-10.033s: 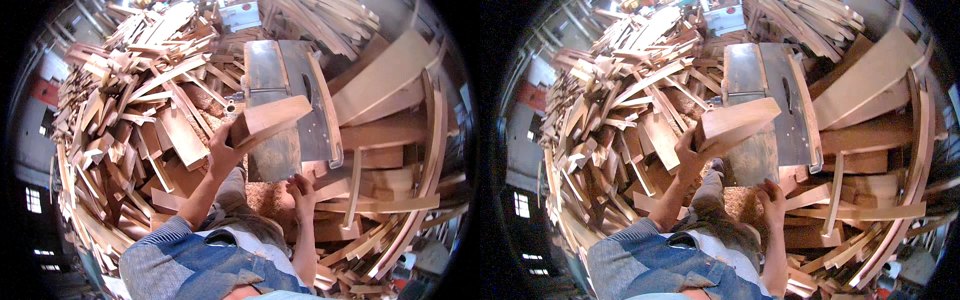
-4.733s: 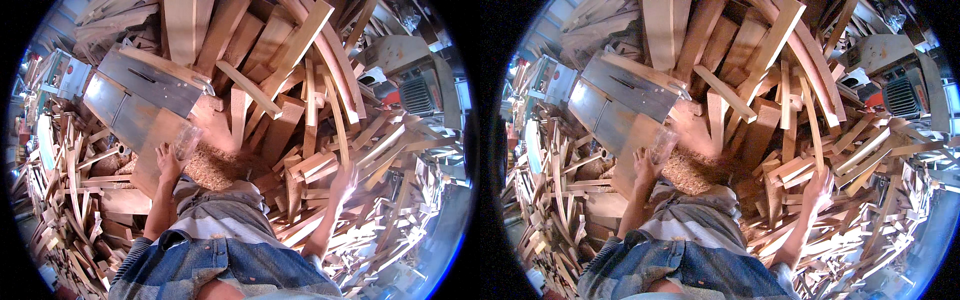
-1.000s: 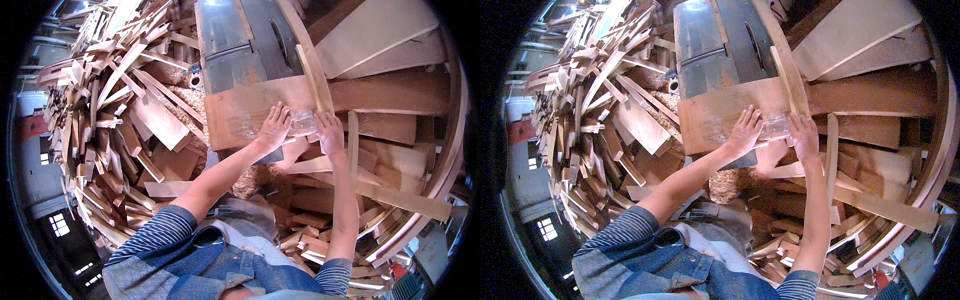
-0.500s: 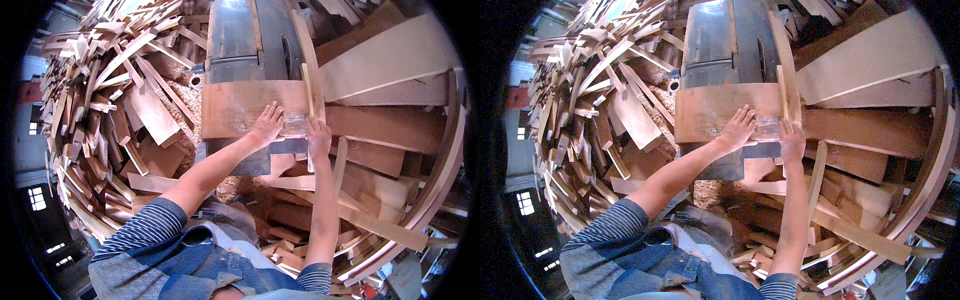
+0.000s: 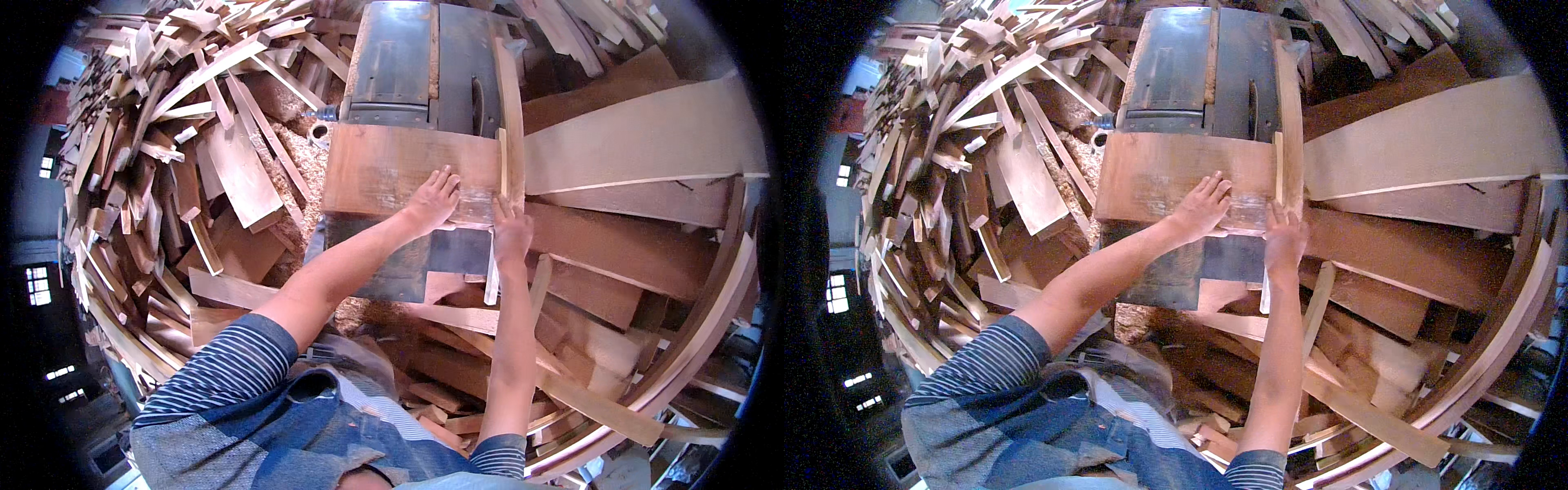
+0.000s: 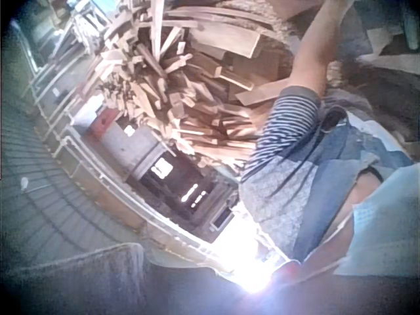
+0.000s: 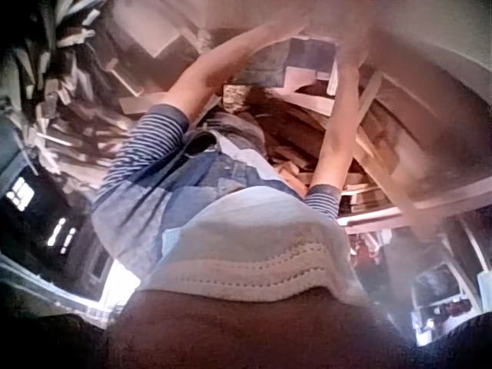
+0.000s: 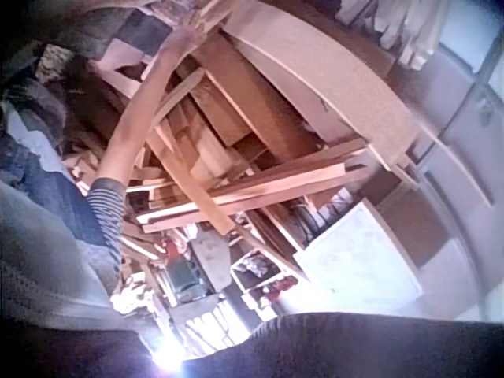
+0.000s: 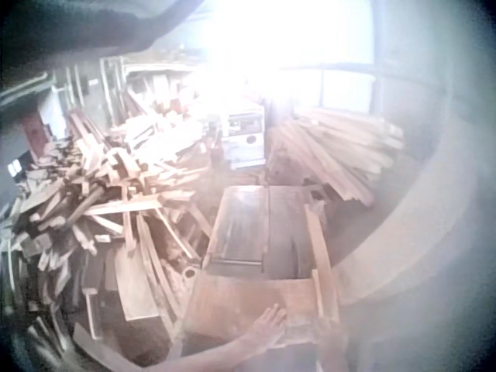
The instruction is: The person uses a table saw to cut several small wood blocks, then picks up a larger wood piece from a pile and measures its thickness using a tape measure before returning to cut more wood blocks on the saw.
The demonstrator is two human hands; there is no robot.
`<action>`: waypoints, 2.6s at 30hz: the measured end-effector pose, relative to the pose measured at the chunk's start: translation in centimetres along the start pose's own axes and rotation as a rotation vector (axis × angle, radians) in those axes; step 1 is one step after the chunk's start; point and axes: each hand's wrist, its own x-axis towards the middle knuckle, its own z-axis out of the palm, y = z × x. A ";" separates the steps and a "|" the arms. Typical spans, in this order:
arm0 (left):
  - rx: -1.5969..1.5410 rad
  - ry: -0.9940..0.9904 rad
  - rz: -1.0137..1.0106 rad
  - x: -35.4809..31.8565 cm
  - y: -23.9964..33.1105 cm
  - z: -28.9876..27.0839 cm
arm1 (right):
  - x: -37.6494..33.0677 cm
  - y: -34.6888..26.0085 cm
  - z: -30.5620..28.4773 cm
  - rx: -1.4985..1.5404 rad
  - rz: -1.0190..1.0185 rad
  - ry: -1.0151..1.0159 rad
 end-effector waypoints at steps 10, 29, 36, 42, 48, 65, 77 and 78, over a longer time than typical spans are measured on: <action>0.026 -0.027 0.001 0.9 -1.1 -0.1 | 1.6 -0.2 -0.8 0.051 0.011 -0.056; 0.079 -0.004 0.013 2.7 -2.9 -0.8 | 4.3 0.3 -0.2 0.099 0.024 -0.077; 0.070 -0.006 0.005 3.3 -3.6 -0.1 | 5.2 0.1 -0.7 0.099 0.013 -0.039; 0.095 -0.025 0.012 3.9 -4.1 -0.2 | 6.0 0.2 -0.4 0.079 0.017 -0.067; 0.086 0.002 0.000 4.4 -4.8 0.5 | 6.8 0.3 -0.3 0.085 0.021 -0.074; 0.071 -0.039 0.002 5.9 -6.4 0.7 | 8.8 0.7 0.7 0.064 0.030 -0.073; 0.098 -0.020 0.004 6.8 -7.3 0.7 | 10.3 0.8 0.5 0.058 0.023 -0.084; 0.118 0.014 0.001 6.9 -7.5 1.3 | 10.5 0.8 0.6 0.071 0.024 -0.085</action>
